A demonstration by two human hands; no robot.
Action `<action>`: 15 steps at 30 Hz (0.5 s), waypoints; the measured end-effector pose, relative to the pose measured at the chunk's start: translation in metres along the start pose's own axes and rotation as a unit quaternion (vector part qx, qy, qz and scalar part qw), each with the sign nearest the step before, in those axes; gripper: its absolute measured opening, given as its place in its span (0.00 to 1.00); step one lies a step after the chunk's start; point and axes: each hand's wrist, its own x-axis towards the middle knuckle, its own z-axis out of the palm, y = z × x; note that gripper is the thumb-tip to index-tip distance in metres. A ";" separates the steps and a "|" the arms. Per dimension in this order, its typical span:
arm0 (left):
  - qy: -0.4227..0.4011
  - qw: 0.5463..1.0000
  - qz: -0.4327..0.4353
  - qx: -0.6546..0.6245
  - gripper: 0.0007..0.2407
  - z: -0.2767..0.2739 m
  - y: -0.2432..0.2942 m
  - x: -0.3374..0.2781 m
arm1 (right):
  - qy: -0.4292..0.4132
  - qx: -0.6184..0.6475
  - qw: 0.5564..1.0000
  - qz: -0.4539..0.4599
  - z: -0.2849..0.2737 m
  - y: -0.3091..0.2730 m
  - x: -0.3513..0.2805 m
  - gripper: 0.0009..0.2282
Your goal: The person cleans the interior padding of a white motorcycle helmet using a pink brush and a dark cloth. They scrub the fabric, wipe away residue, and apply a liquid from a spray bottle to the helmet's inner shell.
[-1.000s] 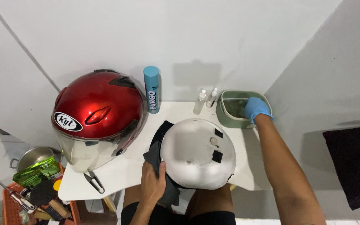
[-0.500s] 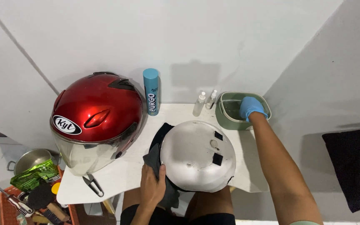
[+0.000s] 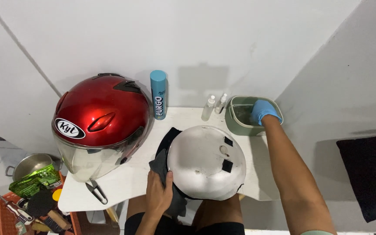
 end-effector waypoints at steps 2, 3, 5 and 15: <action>-0.007 1.000 -0.019 0.003 0.29 0.001 -0.003 -0.001 | -0.040 -0.026 0.999 -0.011 0.011 0.008 0.018 0.14; -0.007 1.000 -0.018 0.003 0.29 0.001 -0.005 0.001 | -0.040 -0.026 0.999 -0.012 0.006 0.005 0.007 0.14; -0.005 1.000 -0.023 0.018 0.28 0.004 -0.010 0.000 | 0.061 0.018 0.998 0.008 -0.005 0.001 -0.015 0.13; 0.017 0.999 0.003 0.041 0.26 0.009 -0.017 0.001 | 0.035 -0.024 0.999 0.011 0.012 0.012 -0.001 0.14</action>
